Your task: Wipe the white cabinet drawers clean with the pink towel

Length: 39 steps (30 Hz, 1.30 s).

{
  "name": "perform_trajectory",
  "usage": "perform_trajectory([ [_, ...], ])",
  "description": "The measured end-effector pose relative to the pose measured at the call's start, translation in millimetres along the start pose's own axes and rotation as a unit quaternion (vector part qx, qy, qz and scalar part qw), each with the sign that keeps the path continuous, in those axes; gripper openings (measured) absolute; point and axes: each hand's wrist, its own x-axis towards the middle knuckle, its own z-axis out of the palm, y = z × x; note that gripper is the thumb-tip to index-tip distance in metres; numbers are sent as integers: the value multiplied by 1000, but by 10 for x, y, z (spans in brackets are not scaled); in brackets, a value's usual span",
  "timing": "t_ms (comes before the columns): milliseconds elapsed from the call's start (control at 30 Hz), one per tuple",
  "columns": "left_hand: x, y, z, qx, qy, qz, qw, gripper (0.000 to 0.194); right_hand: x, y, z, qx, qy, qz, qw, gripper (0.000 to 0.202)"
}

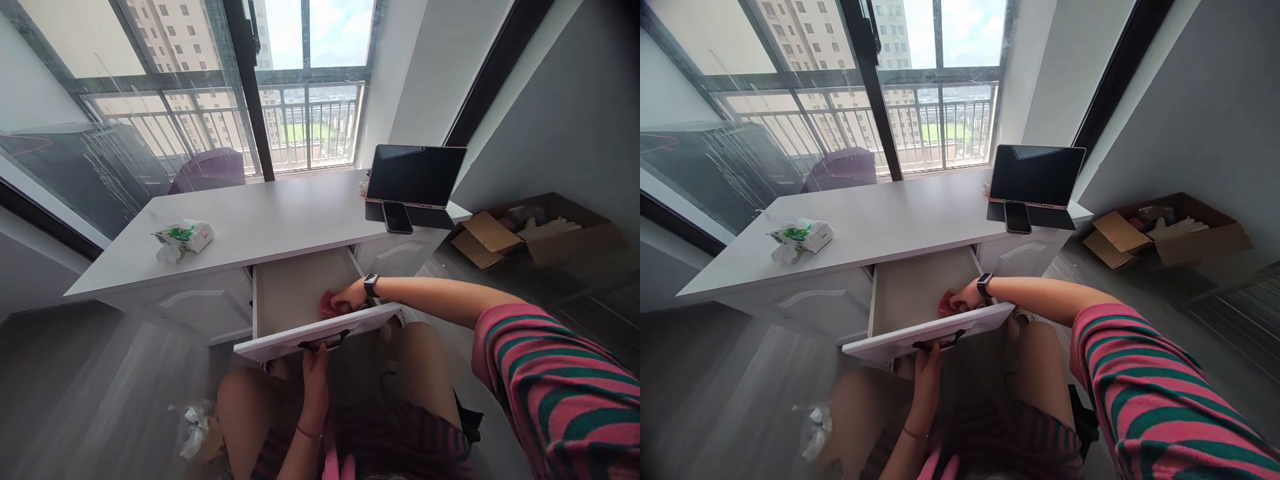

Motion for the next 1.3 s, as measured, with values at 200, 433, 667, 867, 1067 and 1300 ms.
perform_trajectory([
  [200, 243, 139, 73, 7, -18, 10, 1000, 33, -890, -262, -521, 59, 155, -115, 979, 57],
  [433, 598, 227, 217, 11, -5, 2, 1000, 29, -1499, -237, 310, -16, 479, -6, 877, 55],
  [667, 617, 246, 223, 16, -8, 5, 1000, 27, -737, -165, 978, 1, 575, 128, 808, 69],
  [867, 568, 221, 239, 51, -30, 49, 997, 18, -239, -794, 989, 14, 581, 38, 813, 58],
  [1067, 503, 312, 556, 130, 9, 129, 983, 22, 146, -1321, 921, 21, 559, -46, 828, 50],
  [1300, 419, 521, 732, 419, 170, 217, 865, 47, 428, -1443, 942, -141, 465, -173, 857, 40],
])
